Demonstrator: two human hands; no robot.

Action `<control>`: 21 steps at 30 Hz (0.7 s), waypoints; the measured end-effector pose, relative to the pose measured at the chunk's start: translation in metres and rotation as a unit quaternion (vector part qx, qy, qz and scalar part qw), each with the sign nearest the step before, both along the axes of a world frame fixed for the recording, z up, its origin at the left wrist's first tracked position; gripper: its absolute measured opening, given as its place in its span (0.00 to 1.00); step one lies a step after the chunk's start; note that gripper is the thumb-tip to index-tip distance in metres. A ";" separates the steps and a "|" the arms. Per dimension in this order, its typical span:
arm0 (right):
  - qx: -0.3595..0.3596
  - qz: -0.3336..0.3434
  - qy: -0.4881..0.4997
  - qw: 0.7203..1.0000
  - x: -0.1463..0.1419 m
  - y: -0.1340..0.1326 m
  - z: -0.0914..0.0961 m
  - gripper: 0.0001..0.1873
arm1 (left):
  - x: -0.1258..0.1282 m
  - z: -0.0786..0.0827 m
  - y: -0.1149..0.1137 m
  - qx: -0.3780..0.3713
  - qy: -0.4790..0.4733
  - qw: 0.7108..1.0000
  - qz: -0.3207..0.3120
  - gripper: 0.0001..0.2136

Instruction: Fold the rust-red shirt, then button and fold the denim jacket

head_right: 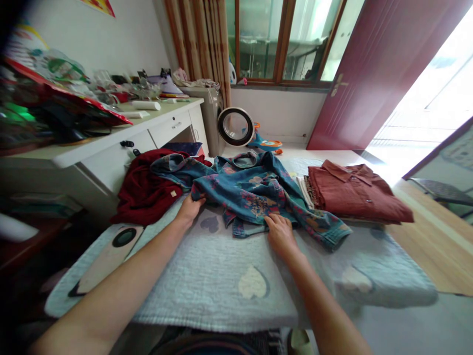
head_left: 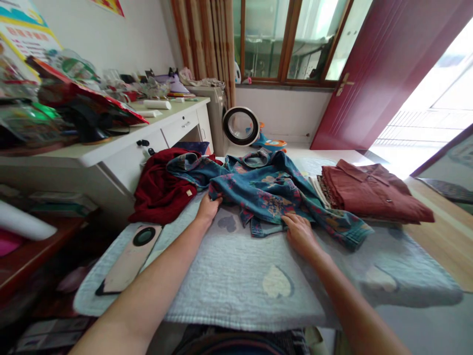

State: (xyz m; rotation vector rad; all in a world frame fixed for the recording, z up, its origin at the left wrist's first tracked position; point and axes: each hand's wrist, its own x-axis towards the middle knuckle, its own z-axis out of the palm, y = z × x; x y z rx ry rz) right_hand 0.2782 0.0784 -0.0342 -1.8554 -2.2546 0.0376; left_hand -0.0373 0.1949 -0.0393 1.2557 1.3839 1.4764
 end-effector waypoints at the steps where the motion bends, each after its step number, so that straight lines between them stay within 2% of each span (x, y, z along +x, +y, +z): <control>1: 0.005 0.000 0.008 1.000 0.002 0.004 -0.001 0.22 | 0.000 0.005 0.000 0.003 -0.006 1.000 -0.004 0.16; 4: 0.048 0.001 0.042 0.998 0.010 0.013 0.007 0.18 | -0.006 0.023 -0.003 0.038 -0.003 0.999 -0.004 0.15; 7: 0.134 -0.009 0.096 0.986 0.017 0.011 0.031 0.17 | -0.019 0.045 -0.009 0.066 0.034 0.997 0.011 0.13; 11: 0.211 -0.007 0.189 0.959 0.022 -0.010 0.072 0.17 | -0.039 0.071 -0.014 0.095 0.106 0.988 0.060 0.10; 13: 0.221 0.003 0.202 0.954 0.022 -0.023 0.084 0.16 | -0.049 0.078 -0.015 0.095 0.146 0.981 0.084 0.08; 16: 0.199 0.020 0.169 0.965 0.022 -0.040 0.079 0.15 | -0.065 0.079 -0.018 0.037 0.261 0.961 0.078 0.05; 18: 0.142 0.026 0.107 0.984 0.023 -0.047 0.064 0.15 | -0.071 0.075 -0.025 0.009 0.366 0.927 0.082 0.09; 21: 0.054 0.024 0.017 0.998 0.020 -0.054 0.037 0.18 | -0.064 0.069 -0.049 0.074 0.475 0.870 0.108 0.13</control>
